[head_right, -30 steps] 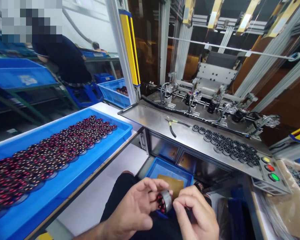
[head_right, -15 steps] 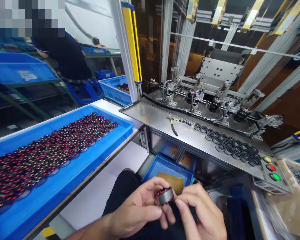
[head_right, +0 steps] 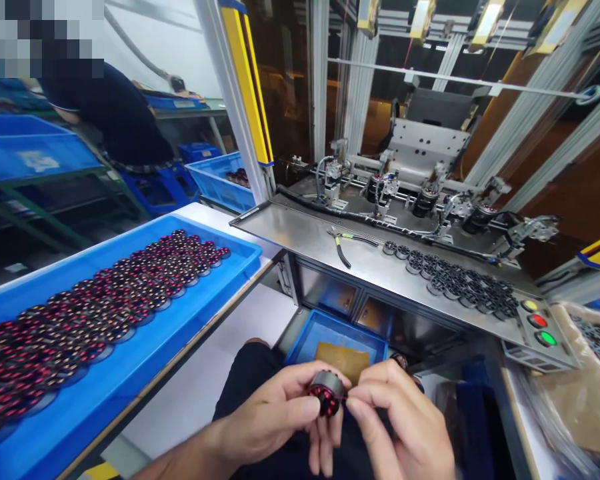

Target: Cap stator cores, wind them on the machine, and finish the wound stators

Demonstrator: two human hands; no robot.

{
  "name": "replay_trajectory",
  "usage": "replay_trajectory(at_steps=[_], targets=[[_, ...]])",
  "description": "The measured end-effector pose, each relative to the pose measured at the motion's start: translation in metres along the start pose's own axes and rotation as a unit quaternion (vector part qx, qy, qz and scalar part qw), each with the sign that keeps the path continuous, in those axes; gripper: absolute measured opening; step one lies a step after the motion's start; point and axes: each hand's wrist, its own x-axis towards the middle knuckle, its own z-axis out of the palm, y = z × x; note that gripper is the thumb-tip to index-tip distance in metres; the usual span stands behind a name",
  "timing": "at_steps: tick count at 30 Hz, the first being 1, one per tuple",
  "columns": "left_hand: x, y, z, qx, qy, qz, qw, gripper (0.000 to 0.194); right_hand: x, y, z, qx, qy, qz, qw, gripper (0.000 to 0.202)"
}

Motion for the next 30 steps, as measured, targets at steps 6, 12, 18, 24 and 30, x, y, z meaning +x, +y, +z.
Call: replay_trajectory(at_steps=[6, 12, 18, 24, 30], targets=[[-0.003, 0.01, 0.013, -0.022, 0.059, 0.192, 0.979, 0.031, 0.007, -0.003, 0.004, 0.032, 0.04, 0.036, 0.998, 0.017], [0.006, 0.001, -0.004, -0.048, -0.026, -0.058, 0.997, 0.057, 0.007, 0.001, 0.001, 0.093, -0.012, -0.016, 0.995, 0.018], [0.004, -0.005, -0.001, 0.009, -0.029, 0.002, 1.0, 0.038, 0.003, 0.003, -0.005, 0.036, 0.018, -0.012, 0.999, 0.016], [0.007, -0.003, 0.011, 0.108, 0.104, 0.213, 0.966, 0.034, 0.005, 0.005, 0.002, 0.033, 0.063, 0.034, 0.997, 0.015], [0.011, -0.005, 0.005, 0.153, 0.122, 0.255, 0.947, 0.029, 0.005, 0.003, 0.008, 0.041, 0.104, 0.036, 0.993, 0.016]])
